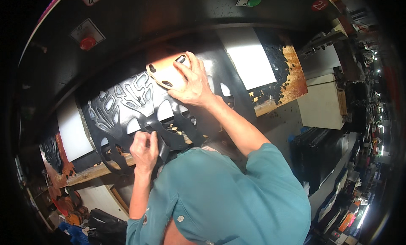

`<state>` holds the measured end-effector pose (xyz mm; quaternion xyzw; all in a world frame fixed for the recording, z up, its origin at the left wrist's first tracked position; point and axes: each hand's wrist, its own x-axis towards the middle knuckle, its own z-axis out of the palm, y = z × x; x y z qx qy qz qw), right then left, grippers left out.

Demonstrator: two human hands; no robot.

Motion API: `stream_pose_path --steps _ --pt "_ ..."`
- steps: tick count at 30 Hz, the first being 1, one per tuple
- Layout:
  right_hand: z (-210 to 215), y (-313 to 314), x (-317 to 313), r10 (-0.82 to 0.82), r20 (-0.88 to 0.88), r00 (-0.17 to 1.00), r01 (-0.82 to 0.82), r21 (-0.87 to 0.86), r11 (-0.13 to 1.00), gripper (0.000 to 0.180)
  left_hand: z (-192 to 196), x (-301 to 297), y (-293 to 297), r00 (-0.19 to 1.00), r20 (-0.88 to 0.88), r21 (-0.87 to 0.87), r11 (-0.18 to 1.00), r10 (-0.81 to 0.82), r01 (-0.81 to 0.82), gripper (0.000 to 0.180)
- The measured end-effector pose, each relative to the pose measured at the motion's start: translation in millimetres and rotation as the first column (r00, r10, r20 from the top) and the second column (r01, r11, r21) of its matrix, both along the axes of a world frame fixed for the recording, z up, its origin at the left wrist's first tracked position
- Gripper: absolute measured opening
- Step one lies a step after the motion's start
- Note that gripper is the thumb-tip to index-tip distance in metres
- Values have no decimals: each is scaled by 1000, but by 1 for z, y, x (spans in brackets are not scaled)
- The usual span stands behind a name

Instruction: The person removes a black leather cutout from a larger sheet, trims its edges with scissors, and then uses a wooden tool to press and smooth the cutout on the work surface.

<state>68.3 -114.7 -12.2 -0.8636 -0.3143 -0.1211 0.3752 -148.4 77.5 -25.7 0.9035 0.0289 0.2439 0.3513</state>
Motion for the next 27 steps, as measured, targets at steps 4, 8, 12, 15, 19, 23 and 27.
stream_pose_path --steps 4,8,12,15,19,23,27 --pt "21 -31 3 20 -74 997 5 316 949 49 -6 -4 7 1000 -10 -13 1000 27 -27 18" --pt "62 -83 22 -142 -3 990 109 661 743 11 -2 -7 7 996 39 15 997 80 -81 18" --pt "99 -130 52 -413 119 903 270 591 760 20 -6 -7 7 984 110 74 986 141 -150 22" --pt "85 -160 32 -344 83 935 263 491 831 21 -9 -8 6 981 125 75 985 147 -157 26" --pt "36 -181 -27 -318 -53 947 300 503 810 19 -8 -8 2 979 126 75 983 157 -168 30" --pt "-16 -156 -68 -307 345 887 273 143 951 8 -5 -7 1 972 166 93 979 165 -182 32" --pt "-26 -147 -74 -156 390 907 164 14 986 12 -4 -8 2 976 107 28 981 190 -194 34"
